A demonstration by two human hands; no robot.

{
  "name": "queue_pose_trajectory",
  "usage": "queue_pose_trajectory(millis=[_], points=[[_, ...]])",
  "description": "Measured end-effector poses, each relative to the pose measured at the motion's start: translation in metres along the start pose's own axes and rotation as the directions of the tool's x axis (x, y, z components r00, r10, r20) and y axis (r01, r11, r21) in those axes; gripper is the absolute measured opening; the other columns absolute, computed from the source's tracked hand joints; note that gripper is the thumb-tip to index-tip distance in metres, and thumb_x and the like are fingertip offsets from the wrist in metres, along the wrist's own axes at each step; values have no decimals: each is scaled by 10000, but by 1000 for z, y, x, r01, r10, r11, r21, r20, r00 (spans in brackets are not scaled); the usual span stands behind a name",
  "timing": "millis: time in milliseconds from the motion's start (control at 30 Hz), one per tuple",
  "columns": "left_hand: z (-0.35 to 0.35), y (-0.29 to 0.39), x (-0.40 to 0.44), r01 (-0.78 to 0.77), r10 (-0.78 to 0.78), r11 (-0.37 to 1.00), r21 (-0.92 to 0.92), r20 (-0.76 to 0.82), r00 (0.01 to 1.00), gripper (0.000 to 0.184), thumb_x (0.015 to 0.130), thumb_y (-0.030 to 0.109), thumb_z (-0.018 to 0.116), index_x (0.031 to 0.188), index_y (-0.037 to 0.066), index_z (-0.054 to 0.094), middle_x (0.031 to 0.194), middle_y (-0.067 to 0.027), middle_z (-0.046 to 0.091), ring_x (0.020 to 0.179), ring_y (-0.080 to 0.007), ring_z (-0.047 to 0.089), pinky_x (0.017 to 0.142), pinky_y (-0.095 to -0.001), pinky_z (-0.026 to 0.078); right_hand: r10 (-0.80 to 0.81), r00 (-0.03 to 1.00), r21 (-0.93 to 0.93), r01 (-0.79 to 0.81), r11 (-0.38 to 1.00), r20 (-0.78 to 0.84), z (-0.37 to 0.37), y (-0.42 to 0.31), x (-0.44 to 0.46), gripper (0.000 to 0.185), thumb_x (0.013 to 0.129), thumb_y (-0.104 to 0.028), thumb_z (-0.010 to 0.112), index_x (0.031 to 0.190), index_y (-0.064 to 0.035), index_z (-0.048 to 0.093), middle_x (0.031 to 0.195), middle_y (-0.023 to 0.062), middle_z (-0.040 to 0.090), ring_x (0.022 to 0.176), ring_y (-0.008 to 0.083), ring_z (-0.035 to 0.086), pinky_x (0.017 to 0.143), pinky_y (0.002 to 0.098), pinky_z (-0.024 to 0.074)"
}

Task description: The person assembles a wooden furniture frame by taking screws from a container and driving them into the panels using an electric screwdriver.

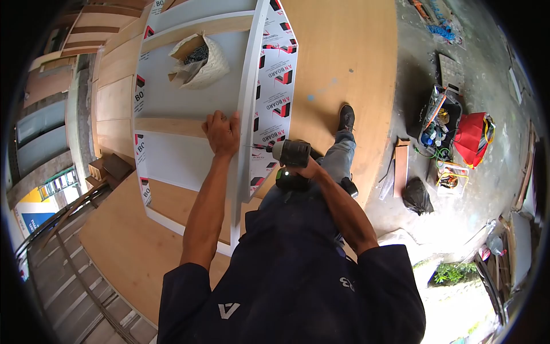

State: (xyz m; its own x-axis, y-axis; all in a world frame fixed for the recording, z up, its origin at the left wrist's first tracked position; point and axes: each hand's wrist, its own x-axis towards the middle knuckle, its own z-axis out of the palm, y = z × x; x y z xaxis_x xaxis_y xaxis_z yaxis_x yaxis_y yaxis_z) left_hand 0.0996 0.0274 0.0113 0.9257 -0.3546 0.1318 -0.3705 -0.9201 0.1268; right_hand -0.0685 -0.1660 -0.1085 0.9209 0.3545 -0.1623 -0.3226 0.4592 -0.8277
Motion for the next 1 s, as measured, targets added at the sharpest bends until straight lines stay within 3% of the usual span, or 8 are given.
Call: queue_pose_trajectory(millis=[33,133,200,333,533,633,700,1000], points=[[2,0,-3,9,-9,1000,7,-9,1000,501,937,376,477,617,15,609,842,-88,497,862,-265,439,810,-416,311,-37,999,-14,37,999,4,-2,3,0,331,697,-14,678,1021,-49,617,768,24,628,603,95,561,540,266,472],[-1,1,-3,-8,8,1000,30,20,1000,504,939,375,477,613,14,608,840,-87,497,856,-265,434,803,-417,309,52,998,-81,-54,995,-29,-2,10,-1,332,686,-9,681,1010,-51,621,769,35,636,590,109,571,543,274,480],[-2,1,-3,-12,12,1000,3,-3,1000,508,941,377,474,611,15,608,833,-86,494,855,-263,434,802,-418,308,3,1000,-120,-4,993,-14,-2,13,-1,329,681,-8,681,1002,-53,623,755,41,634,565,112,564,528,277,477],[-2,2,-2,-24,24,999,-32,-22,999,517,947,384,462,614,17,612,821,-84,491,855,-259,433,803,-417,308,113,993,-18,-114,993,-21,-4,15,0,330,677,-10,682,999,-55,622,761,43,634,597,123,576,553,284,488],[-1,0,-2,-34,33,999,-15,-23,999,536,958,401,434,621,25,615,809,-79,487,853,-254,430,802,-415,307,-19,999,-136,15,991,-26,1,9,1,300,679,-9,676,971,-54,630,745,36,632,584,113,569,531,277,476],[-2,1,-1,-22,22,1000,-9,-3,1000,538,962,401,428,622,28,614,802,-77,478,847,-250,425,802,-415,306,-54,998,-76,51,996,-40,2,8,2,276,680,-8,675,950,-49,634,701,30,622,533,100,546,492,267,453],[-2,1,-2,-25,25,1000,-15,-4,1000,538,964,398,426,620,29,613,798,-76,475,845,-248,423,803,-414,305,55,998,-17,-55,998,-11,2,9,1,259,685,-8,675,939,-44,634,679,29,618,526,103,548,486,266,451],[-4,5,-2,-26,26,999,-48,-16,1000,542,972,384,415,622,-3,560,794,-82,467,840,-262,426,803,-422,302,30,998,15,-29,999,-57,7,9,3,259,676,-9,678,928,-41,628,656,32,607,521,105,553,470,265,449]])
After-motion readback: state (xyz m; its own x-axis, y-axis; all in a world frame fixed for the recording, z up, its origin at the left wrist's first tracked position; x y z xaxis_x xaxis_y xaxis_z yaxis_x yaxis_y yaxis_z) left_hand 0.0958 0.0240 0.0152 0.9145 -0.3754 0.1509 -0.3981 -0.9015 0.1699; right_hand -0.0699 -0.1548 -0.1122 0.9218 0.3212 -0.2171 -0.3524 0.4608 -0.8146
